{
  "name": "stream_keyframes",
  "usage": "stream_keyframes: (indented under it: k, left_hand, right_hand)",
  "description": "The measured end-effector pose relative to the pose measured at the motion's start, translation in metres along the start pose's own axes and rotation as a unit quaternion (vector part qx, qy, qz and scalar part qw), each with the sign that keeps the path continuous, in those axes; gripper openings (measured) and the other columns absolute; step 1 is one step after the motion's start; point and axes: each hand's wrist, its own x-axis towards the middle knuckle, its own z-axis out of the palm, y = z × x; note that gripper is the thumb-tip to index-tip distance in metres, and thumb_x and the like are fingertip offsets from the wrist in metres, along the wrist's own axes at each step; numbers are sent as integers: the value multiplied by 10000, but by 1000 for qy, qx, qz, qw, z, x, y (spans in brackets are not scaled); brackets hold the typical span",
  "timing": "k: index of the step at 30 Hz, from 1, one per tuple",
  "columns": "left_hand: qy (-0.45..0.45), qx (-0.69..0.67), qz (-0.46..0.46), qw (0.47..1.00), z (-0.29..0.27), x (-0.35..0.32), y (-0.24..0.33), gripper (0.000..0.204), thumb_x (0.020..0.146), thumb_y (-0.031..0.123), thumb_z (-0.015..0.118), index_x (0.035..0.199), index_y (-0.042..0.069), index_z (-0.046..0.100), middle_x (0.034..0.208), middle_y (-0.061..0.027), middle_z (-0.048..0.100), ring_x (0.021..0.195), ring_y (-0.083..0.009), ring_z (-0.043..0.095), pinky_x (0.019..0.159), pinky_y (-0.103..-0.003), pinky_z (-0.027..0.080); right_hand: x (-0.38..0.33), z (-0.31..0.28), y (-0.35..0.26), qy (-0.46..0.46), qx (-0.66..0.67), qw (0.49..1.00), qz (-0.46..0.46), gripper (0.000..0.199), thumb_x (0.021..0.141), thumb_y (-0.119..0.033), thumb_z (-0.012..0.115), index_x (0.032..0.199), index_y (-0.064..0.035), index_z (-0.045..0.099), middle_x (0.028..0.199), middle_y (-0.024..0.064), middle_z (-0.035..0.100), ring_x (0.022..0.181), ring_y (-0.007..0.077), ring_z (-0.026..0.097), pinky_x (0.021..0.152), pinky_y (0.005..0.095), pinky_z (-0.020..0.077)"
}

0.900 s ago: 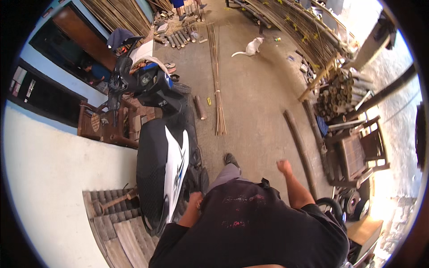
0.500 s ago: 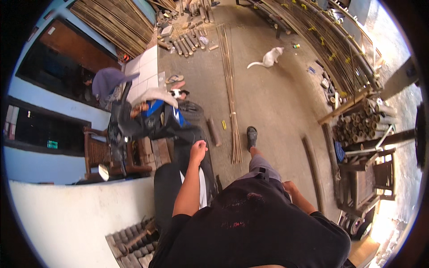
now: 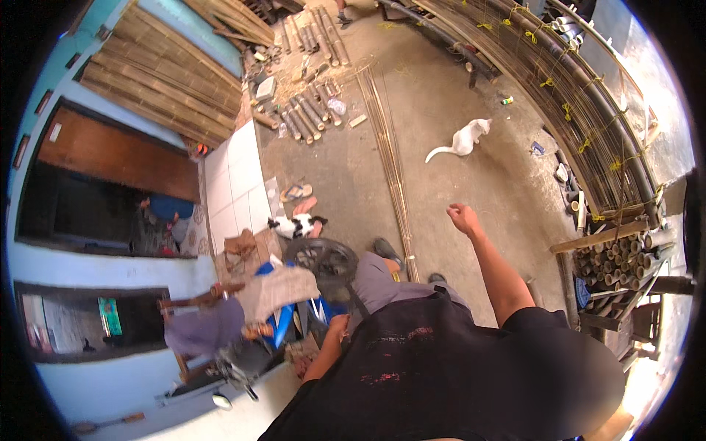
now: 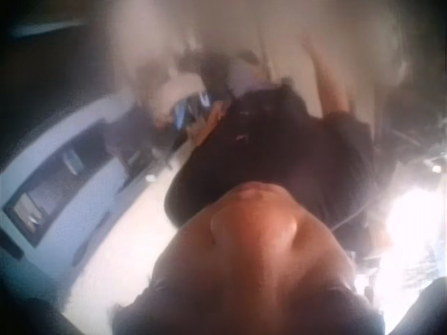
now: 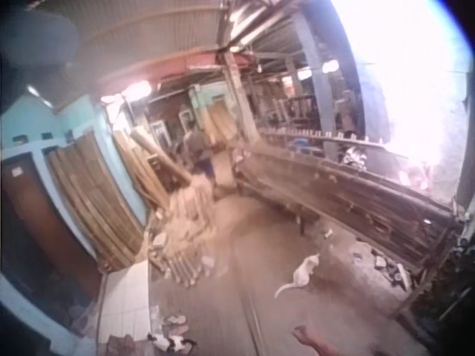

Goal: The person gathers long bamboo strips from a rack, aligns them on the floor, and ties them into bundles using thin strips. The person repeatedly picks up strips, arranges them, and secures them with ties.

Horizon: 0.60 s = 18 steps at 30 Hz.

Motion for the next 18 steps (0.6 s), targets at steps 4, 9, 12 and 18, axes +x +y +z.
stream_keyframes:
  k: [4,9,12,18]
  left_hand:
    - [-102,-38,66,992,-51,95,146,302,938,287,600,1079,26,657,852,-100,665,652,-220,615,607,-336,520]
    - [-95,112,231,962,-59,161,429,296,952,282,604,1023,-1,645,757,-86,653,601,-177,602,554,-328,503]
    - [-3,100,248,964,-136,173,528,283,949,313,608,899,39,660,686,-46,629,547,-135,568,539,-285,468]
    - [37,184,304,934,-156,253,712,368,932,357,635,979,-2,701,821,-93,714,698,-198,656,654,-344,512]
  right_hand:
    - [96,20,-60,30,-18,999,-5,416,893,-376,631,1157,-63,705,1060,234,712,1024,377,686,894,446,534]
    - [133,85,85,98,-154,968,170,446,867,-423,626,1064,-36,727,1064,234,702,1031,399,669,892,482,528]
    - [115,152,28,-82,-148,905,390,507,849,-370,559,1197,-22,681,1287,214,634,1214,374,602,1008,465,476]
    - [189,190,-19,-23,-68,908,412,615,798,-452,626,1221,-7,663,1245,244,645,1154,400,625,979,461,493]
